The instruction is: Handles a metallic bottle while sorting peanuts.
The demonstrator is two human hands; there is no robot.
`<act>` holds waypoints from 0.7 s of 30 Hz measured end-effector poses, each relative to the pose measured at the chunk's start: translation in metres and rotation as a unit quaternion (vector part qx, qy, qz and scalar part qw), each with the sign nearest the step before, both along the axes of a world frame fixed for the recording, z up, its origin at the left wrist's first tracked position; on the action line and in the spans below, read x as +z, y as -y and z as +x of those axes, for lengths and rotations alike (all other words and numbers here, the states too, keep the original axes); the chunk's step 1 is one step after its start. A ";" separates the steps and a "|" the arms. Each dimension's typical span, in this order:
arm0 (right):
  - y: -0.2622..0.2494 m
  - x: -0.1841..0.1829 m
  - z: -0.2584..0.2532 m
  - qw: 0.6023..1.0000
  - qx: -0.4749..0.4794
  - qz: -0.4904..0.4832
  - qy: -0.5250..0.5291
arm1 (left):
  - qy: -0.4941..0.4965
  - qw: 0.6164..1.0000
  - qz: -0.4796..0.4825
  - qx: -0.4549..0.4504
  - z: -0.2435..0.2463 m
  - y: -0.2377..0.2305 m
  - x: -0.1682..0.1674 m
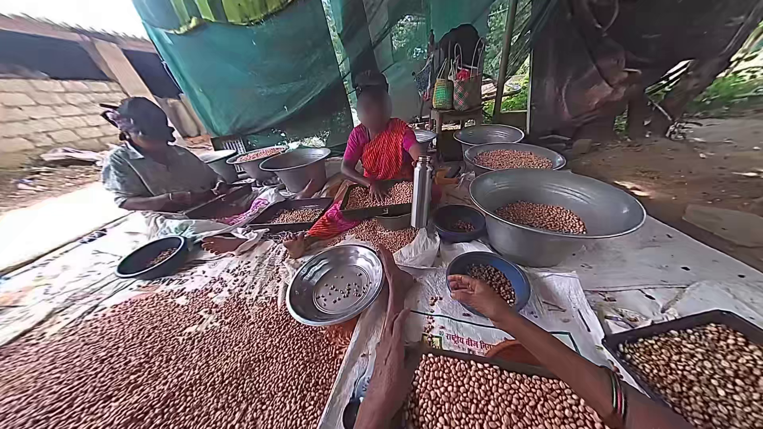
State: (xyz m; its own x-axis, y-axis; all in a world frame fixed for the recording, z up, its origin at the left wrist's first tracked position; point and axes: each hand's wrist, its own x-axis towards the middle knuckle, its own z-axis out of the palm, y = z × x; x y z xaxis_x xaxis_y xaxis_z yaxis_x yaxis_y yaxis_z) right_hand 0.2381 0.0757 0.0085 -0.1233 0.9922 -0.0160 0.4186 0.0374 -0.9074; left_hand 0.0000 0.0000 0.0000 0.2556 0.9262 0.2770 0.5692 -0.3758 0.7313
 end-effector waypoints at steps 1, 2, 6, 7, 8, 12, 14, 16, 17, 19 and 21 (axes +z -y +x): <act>-0.033 -0.010 0.001 0.998 -0.044 -0.006 -0.037 | -0.062 0.992 -0.111 -0.018 0.003 -0.015 -0.019; -0.067 -0.018 0.004 0.997 -0.068 0.012 -0.039 | -0.104 0.979 -0.174 -0.032 0.005 -0.026 -0.038; -0.205 -0.041 0.001 0.983 -0.159 0.064 -0.071 | -0.181 0.967 -0.172 -0.047 0.013 -0.030 -0.090; -0.233 -0.047 -0.001 0.975 -0.183 0.082 -0.093 | -0.190 0.969 -0.149 -0.047 0.015 -0.030 -0.096; -0.255 -0.051 -0.004 0.970 -0.196 0.103 -0.102 | -0.192 0.972 -0.131 -0.046 0.014 -0.031 -0.101; -0.344 -0.060 -0.025 0.938 -0.258 0.197 -0.122 | -0.160 0.980 -0.102 -0.057 0.007 -0.035 -0.111; -0.367 -0.077 -0.033 0.927 -0.278 0.218 -0.122 | -0.136 0.983 -0.105 -0.064 0.004 -0.037 -0.114; -0.362 -0.083 -0.034 0.930 -0.292 0.211 -0.066 | -0.105 0.986 -0.111 -0.069 0.003 -0.039 -0.115; -0.353 -0.082 -0.033 0.935 -0.287 0.201 -0.053 | -0.099 0.986 -0.113 -0.069 0.004 -0.040 -0.114; -0.327 -0.078 -0.039 0.939 -0.261 0.203 -0.097 | -0.107 0.985 -0.119 -0.062 0.004 -0.037 -0.114; -0.282 -0.063 -0.051 0.939 -0.200 0.201 -0.197 | -0.107 0.985 -0.127 -0.045 0.003 -0.031 -0.113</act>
